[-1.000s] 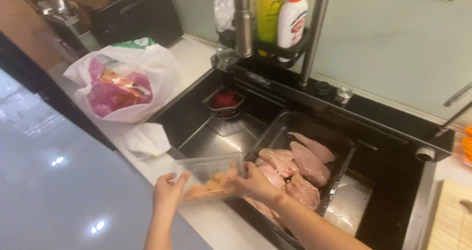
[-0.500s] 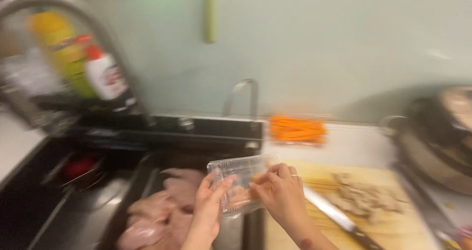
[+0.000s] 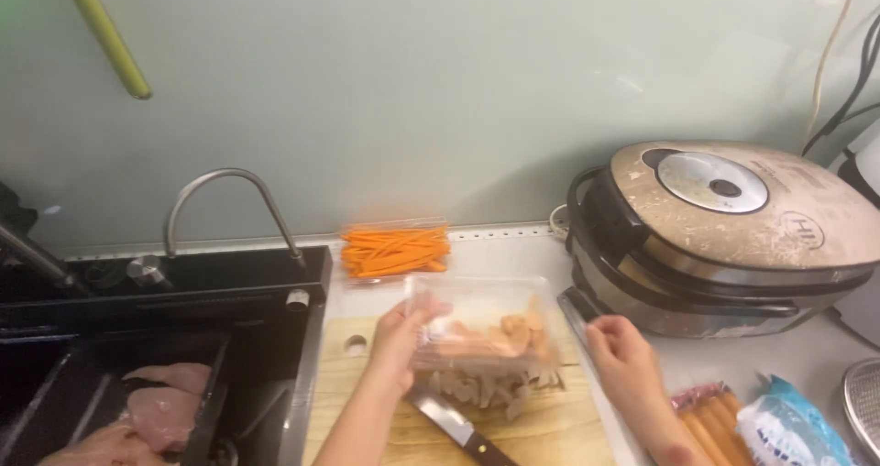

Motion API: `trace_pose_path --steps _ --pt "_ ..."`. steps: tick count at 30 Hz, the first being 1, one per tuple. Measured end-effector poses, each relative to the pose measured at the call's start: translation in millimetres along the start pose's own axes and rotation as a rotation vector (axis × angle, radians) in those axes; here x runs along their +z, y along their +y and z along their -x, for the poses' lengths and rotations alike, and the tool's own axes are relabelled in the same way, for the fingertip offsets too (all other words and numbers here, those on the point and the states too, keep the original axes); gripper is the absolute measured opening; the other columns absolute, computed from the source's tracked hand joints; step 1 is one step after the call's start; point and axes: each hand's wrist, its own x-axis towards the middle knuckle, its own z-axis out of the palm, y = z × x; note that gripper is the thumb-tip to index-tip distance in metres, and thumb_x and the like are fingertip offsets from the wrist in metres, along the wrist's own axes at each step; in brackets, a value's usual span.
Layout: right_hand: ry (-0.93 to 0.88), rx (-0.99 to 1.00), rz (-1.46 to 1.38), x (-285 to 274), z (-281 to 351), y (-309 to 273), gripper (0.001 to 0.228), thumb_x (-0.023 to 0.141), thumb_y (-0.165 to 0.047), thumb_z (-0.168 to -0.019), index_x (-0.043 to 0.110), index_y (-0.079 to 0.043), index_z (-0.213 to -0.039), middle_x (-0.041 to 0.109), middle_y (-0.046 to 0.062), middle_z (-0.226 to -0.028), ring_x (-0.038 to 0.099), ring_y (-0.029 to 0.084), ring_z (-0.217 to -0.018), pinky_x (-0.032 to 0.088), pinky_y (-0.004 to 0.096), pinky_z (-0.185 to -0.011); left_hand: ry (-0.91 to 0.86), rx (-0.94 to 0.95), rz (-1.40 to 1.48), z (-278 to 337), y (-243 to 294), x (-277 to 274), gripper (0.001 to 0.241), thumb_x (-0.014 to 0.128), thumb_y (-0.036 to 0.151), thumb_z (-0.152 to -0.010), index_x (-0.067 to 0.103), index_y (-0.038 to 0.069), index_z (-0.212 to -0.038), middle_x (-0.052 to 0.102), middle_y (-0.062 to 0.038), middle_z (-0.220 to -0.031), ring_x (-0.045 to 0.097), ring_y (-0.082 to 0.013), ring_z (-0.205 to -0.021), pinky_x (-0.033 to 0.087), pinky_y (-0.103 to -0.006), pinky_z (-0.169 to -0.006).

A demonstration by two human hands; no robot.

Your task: The person is slicing processed meatballs on a cutting board and opening a package of sausages.

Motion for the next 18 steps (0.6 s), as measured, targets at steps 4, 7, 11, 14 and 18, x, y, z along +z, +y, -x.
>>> trace_pose_path --steps 4,7,11,14,18 --pt "-0.003 -0.018 -0.051 -41.4 -5.4 70.2 0.024 0.069 -0.024 -0.093 0.073 -0.003 -0.104 0.075 0.006 -0.081 0.065 0.017 -0.077 0.053 0.032 -0.068 0.181 -0.019 0.006 -29.2 -3.7 -9.6 0.04 0.075 0.025 -0.087 0.071 0.007 -0.123 0.077 -0.009 -0.114 0.07 -0.0198 -0.106 0.054 -0.0396 -0.095" --pt "-0.369 -0.027 0.515 -45.3 -11.7 86.4 0.029 0.087 -0.037 -0.08 0.086 -0.013 -0.097 0.076 0.005 -0.092 0.071 0.016 -0.09 0.059 0.031 -0.082 0.04 0.037 0.106 -38.3 -4.5 -9.0 0.041 0.074 0.025 -0.087 0.071 0.003 -0.121 0.074 -0.013 -0.113 0.07 -0.0277 -0.105 0.055 -0.0458 -0.094" --pt "-0.328 -0.063 0.562 -28.0 -14.3 16.2 0.039 0.085 -0.046 -0.078 0.083 -0.018 -0.105 0.072 0.007 -0.104 0.071 0.019 -0.099 0.059 0.032 -0.089 0.042 -0.043 0.053 -46.4 -3.3 5.4 0.048 0.072 0.033 -0.085 0.07 0.008 -0.126 0.076 -0.009 -0.116 0.071 -0.023 -0.107 0.055 -0.0398 -0.092" --pt "-0.39 -0.09 0.214 -1.1 -24.2 -22.9 0.055 0.078 -0.041 -0.082 0.067 -0.014 -0.129 0.069 0.007 -0.117 0.068 0.019 -0.104 0.058 0.033 -0.088 -0.022 -0.105 0.12 -51.3 -1.2 13.0 0.058 0.071 0.038 -0.085 0.062 0.01 -0.135 0.077 -0.009 -0.117 0.071 -0.0241 -0.108 0.055 -0.0428 -0.094" --pt "-0.544 0.14 -0.178 39.9 -48.2 -36.6 0.08 0.076 -0.037 -0.083 0.043 -0.022 -0.154 0.066 -0.001 -0.131 0.067 0.016 -0.111 0.056 0.035 -0.087 -0.106 -0.159 0.098 -42.7 16.2 22.0 0.072 0.054 0.062 -0.085 0.052 0.027 -0.148 0.075 -0.009 -0.12 0.066 -0.0253 -0.116 0.048 -0.0442 -0.1"
